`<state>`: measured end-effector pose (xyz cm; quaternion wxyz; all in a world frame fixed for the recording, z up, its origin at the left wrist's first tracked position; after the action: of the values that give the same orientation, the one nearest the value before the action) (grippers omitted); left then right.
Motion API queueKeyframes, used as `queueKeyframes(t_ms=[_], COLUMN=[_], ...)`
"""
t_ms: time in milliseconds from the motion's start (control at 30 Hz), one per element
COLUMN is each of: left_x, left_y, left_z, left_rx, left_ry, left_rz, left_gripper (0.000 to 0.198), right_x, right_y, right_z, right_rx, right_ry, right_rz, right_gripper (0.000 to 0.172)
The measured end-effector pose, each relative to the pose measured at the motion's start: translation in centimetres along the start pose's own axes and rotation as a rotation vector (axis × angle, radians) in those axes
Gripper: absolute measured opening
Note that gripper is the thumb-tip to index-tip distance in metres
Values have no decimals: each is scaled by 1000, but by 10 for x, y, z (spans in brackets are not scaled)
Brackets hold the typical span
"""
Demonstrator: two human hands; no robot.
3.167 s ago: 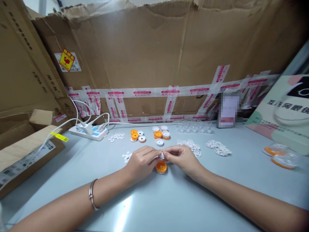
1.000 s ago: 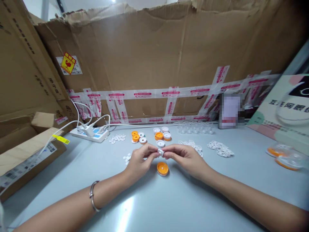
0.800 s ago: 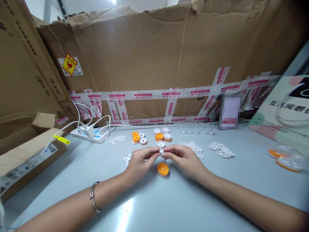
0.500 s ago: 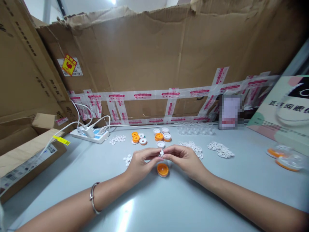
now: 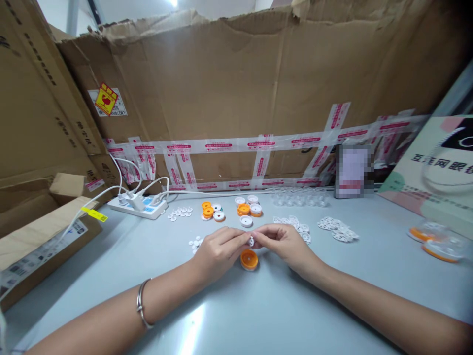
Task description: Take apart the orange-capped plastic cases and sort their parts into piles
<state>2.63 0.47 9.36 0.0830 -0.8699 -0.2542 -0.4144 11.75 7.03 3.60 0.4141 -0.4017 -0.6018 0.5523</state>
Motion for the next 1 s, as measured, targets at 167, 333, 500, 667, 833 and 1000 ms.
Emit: queueKeyframes(t_ms=[167,333,500,667,833,1000], left_x=[0,0,0,0,0,-1], left_y=[-1,-2,-5,-17,-25,-25], left_z=[2,4,2,-3,-1,3], left_rx=[20,49,-6,-187,-238,-238], left_ry=[-15,-36,-25,29,17,-9], left_rz=[-10,-19,-50,-140,-208,-224], left_gripper=[16,15,16,16,15,13], right_x=[0,-1,0,3,3,2], right_y=[2,1,3,19,14,6], right_z=[2,2,0,-3,2,5], right_rx=[17,-30,10,186,202,164], right_ry=[-3,-2,12,31,-22,-34], right_rz=[10,-6,18,113,77,50], right_gripper=[27,25,29,32,29,30])
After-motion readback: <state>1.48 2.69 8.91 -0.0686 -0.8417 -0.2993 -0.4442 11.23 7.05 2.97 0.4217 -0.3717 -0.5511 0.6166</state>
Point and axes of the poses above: each hand's wrist, its own x-axis towards the middle knuckle, its own z-axis out of the palm, y = z × x, the point moved 10 cm from there along x, towards the middle knuckle
